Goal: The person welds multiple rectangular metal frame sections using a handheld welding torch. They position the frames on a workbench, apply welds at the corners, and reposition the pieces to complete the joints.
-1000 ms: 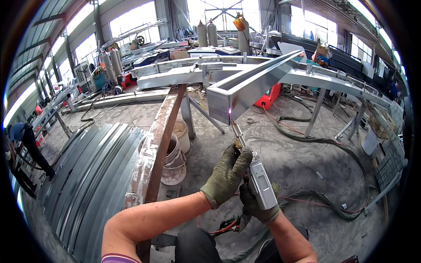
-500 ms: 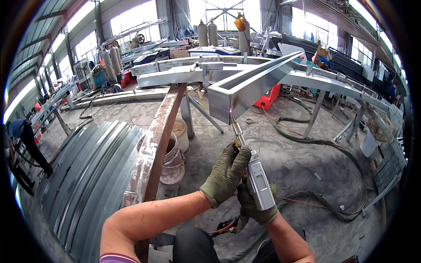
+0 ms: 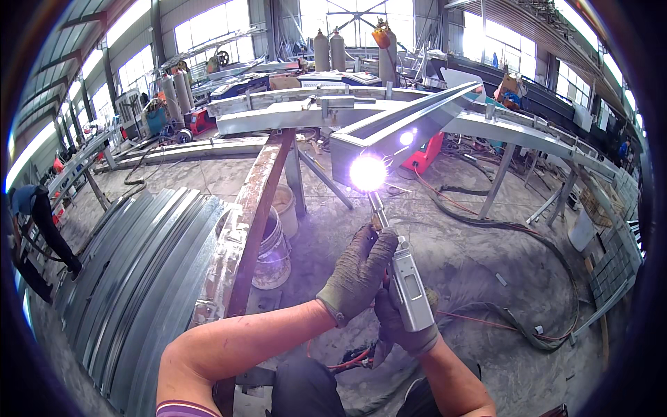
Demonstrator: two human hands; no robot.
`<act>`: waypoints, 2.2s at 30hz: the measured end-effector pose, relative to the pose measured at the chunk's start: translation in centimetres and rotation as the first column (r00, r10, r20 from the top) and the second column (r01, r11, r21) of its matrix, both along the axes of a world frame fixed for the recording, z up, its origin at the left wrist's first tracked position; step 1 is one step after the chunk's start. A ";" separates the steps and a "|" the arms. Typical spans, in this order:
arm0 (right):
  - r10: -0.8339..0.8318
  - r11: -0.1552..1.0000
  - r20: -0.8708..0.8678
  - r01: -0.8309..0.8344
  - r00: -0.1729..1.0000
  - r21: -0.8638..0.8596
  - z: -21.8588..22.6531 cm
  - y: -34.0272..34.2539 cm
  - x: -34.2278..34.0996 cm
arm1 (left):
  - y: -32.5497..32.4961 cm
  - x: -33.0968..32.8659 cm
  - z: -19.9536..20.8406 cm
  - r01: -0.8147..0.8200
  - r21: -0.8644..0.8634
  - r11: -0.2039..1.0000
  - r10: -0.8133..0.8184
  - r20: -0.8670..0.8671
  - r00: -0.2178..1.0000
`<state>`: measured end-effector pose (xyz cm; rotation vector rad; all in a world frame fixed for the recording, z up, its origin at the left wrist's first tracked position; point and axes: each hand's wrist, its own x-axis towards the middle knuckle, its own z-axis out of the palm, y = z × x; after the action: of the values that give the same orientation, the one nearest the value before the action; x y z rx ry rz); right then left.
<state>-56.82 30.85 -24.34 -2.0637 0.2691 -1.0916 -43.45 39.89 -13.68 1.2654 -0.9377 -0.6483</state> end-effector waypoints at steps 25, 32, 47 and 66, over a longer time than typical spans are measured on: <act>0.154 0.987 -0.049 -0.151 0.987 0.056 -0.7 -0.1 -0.5 | 0.2 -0.2 -0.7 -0.030 -0.011 0.999 0.030 0.003 1.000; 0.101 0.990 -0.018 -0.103 0.995 -0.094 -0.1 -0.1 -0.4 | 0.3 -0.4 -0.6 -0.036 0.014 0.999 0.036 -0.008 0.999; 0.193 0.979 -0.050 -0.188 0.980 0.083 -1.2 -0.4 -1.0 | 0.0 -0.1 -0.9 -0.002 0.054 0.999 0.003 -0.024 1.000; 0.072 0.978 -0.203 -0.109 0.977 -0.176 -1.1 -0.5 -1.2 | 0.1 -0.1 -1.4 0.001 0.061 0.998 0.001 -0.027 1.000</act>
<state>-58.00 30.32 -25.46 -2.3317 0.1714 -0.8877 -43.51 39.97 -15.06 1.3079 -0.9013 -0.6974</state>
